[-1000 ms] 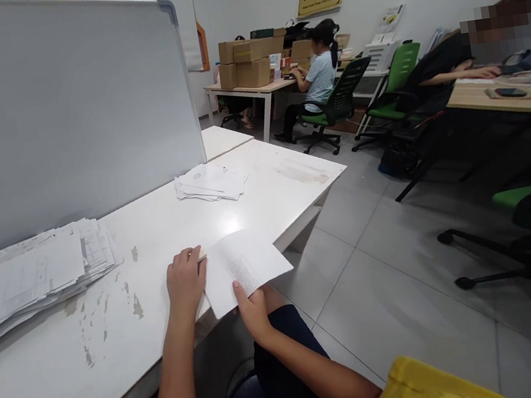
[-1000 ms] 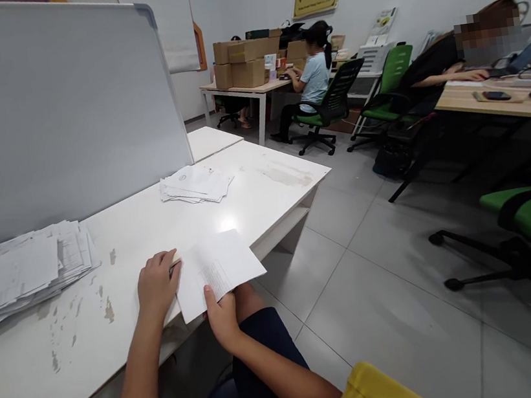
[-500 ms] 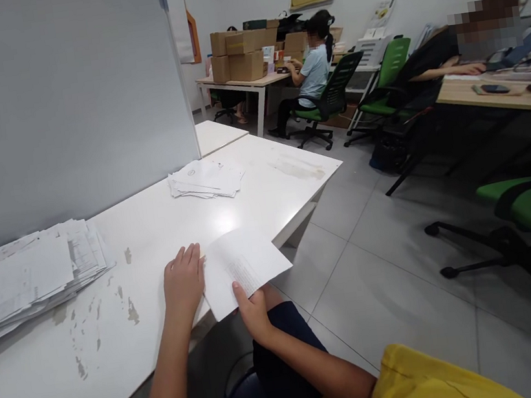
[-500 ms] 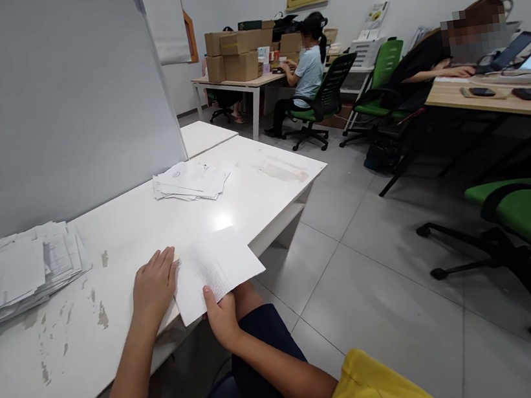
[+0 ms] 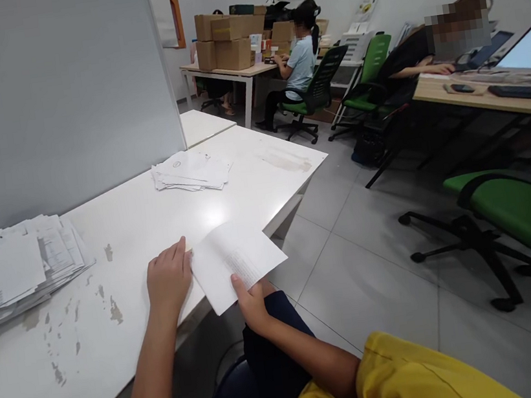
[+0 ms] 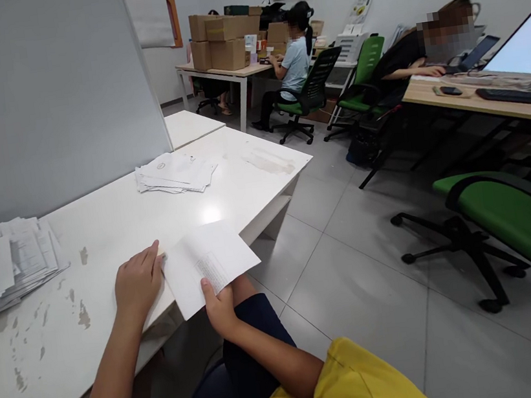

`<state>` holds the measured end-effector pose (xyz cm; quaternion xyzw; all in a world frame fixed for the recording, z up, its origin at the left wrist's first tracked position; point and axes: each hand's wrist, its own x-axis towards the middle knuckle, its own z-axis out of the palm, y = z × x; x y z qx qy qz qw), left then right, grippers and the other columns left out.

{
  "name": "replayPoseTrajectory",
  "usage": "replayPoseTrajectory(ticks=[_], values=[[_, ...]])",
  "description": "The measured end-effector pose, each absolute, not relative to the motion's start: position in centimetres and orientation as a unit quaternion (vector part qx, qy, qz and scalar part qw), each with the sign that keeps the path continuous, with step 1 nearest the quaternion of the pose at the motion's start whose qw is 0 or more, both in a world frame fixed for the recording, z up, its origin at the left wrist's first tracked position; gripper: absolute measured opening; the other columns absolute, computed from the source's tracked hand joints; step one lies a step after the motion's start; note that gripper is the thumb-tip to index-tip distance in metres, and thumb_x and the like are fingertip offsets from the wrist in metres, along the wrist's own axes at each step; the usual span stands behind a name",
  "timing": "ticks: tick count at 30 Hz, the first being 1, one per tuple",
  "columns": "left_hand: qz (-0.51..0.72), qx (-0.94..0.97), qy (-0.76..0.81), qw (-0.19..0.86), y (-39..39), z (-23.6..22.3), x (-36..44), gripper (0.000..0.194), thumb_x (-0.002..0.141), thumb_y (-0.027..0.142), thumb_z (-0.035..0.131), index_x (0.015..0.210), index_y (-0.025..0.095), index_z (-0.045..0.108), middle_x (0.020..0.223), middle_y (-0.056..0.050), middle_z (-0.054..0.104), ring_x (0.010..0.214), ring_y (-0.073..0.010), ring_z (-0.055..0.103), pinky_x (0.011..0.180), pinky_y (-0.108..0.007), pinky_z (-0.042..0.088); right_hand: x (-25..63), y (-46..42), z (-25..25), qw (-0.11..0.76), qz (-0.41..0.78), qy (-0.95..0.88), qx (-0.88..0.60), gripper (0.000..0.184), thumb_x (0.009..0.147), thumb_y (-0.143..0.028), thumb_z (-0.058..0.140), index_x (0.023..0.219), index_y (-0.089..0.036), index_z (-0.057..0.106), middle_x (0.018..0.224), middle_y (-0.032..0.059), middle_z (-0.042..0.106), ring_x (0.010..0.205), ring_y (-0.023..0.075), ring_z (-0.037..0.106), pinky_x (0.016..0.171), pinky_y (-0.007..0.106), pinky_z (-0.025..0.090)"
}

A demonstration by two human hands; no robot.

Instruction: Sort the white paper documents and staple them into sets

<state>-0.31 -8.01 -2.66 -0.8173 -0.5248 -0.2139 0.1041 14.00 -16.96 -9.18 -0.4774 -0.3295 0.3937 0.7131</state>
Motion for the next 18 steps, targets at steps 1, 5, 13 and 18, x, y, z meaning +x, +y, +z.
replayPoseTrajectory(ticks=[1, 5, 13, 18], values=[[-0.218, -0.817, -0.525, 0.100, -8.0, -2.7, -0.3, 0.047, 0.099, 0.033, 0.030, 0.133, 0.013, 0.055, 0.119, -0.011, 0.068, 0.103, -0.0261, 0.064, 0.083, -0.040, 0.043, 14.3, -17.0, -9.0, 0.721, 0.382, -0.325, -0.479, 0.061, 0.084, -0.054, 0.061, 0.128, -0.012, 0.059, 0.123, 0.0169, 0.065, 0.123, 0.0308, 0.057, 0.110, 0.050, 0.041], [-0.254, -0.821, -0.506, 0.072, -7.5, -2.4, -0.7, 0.051, 0.098, 0.037, 0.028, 0.133, 0.011, 0.054, 0.126, -0.014, 0.064, 0.120, -0.0297, 0.056, 0.093, -0.044, 0.042, 15.5, -17.3, -7.9, 0.749, 0.322, -0.330, -0.475, 0.061, 0.085, -0.054, 0.060, 0.130, -0.014, 0.057, 0.124, 0.0164, 0.065, 0.126, 0.0302, 0.055, 0.110, 0.051, 0.040], [-0.528, -0.677, -0.439, -0.265, -16.1, -2.9, 0.7, 0.064, 0.094, 0.061, 0.023, 0.136, 0.023, 0.052, 0.130, -0.011, 0.062, 0.126, -0.0297, 0.054, 0.102, -0.045, 0.047, 16.6, -21.7, -6.3, 0.713, 0.332, -0.436, -0.437, 0.053, 0.085, -0.053, 0.059, 0.127, -0.022, 0.061, 0.105, 0.0124, 0.070, 0.117, 0.0298, 0.060, 0.099, 0.051, 0.051], [-0.624, -0.438, -0.581, -0.285, -21.0, -4.3, 0.5, 0.053, 0.067, 0.055, 0.074, 0.101, 0.015, 0.070, 0.090, -0.010, 0.072, 0.094, -0.0315, 0.067, 0.087, -0.048, 0.056, 15.2, -23.5, -5.3, 0.610, 0.486, -0.493, -0.385, 0.050, 0.089, -0.060, 0.049, 0.114, -0.022, 0.070, 0.071, 0.0058, 0.068, 0.069, 0.0227, 0.066, 0.066, 0.039, 0.059]])
